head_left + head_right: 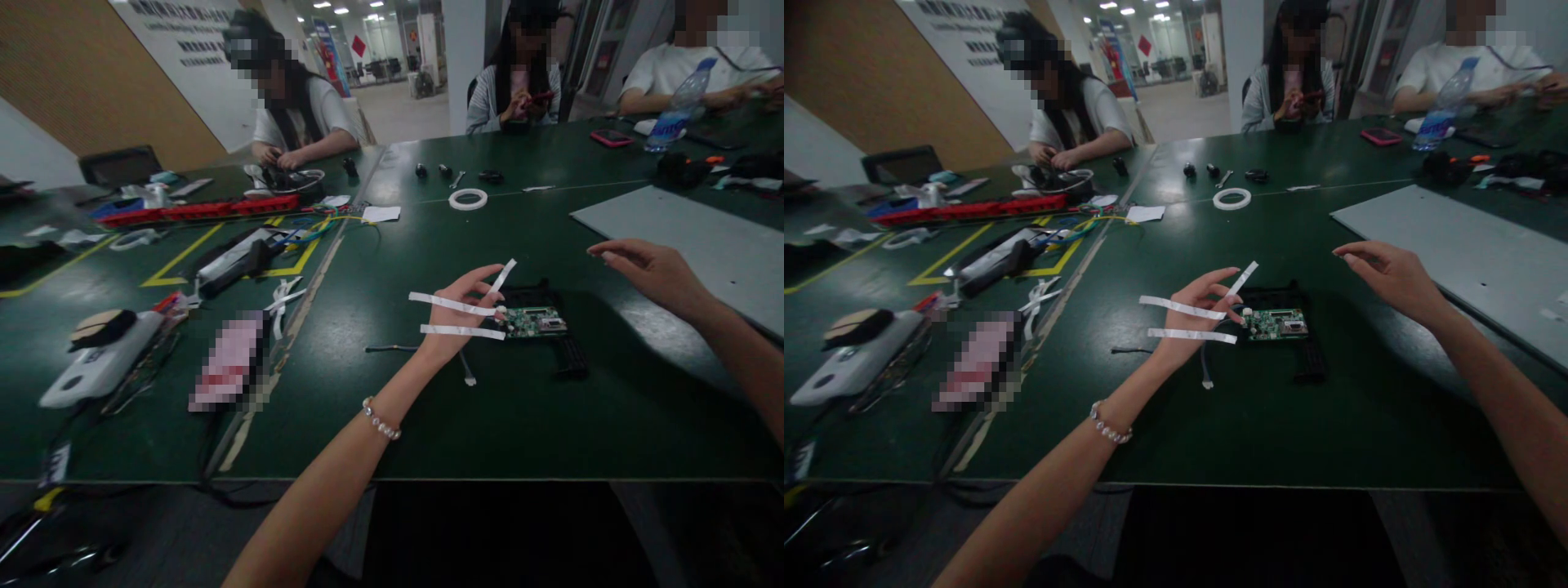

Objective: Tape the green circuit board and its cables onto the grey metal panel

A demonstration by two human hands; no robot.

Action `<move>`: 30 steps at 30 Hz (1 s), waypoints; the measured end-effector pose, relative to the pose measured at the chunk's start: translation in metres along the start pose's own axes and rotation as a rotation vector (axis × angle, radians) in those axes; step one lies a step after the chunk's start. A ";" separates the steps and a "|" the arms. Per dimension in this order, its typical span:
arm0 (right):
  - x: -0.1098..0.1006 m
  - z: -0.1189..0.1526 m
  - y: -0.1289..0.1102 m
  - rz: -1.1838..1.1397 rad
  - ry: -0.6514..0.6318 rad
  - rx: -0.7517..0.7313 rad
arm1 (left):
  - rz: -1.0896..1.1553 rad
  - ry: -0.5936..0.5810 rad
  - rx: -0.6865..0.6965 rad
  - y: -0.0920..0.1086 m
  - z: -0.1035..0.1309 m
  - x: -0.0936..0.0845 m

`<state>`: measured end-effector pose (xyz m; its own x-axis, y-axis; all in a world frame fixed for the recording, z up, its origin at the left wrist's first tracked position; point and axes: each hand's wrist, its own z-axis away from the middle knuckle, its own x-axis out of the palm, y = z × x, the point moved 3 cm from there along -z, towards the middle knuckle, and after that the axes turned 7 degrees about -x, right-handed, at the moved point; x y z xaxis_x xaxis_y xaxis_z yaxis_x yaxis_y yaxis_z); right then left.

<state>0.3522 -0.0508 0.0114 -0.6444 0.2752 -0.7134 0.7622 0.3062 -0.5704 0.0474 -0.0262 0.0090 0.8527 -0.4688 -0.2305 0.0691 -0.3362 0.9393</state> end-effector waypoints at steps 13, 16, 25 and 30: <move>-0.005 0.000 0.000 0.148 0.002 -0.018 | 0.202 -0.324 -0.142 0.002 0.006 0.010; -0.018 0.000 0.020 0.288 0.053 -0.004 | 0.185 -0.349 -0.133 0.004 0.007 0.010; -0.020 0.014 0.127 0.739 -0.214 0.308 | 0.062 -0.094 -0.057 -0.012 -0.003 -0.002; -0.015 0.020 0.149 0.666 -0.265 0.400 | -0.155 0.011 0.064 -0.022 -0.006 -0.008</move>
<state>0.4763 -0.0278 -0.0713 -0.0512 0.0446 -0.9977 0.9765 -0.2073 -0.0594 0.0421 -0.0099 -0.0079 0.8398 -0.3986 -0.3686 0.1678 -0.4551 0.8745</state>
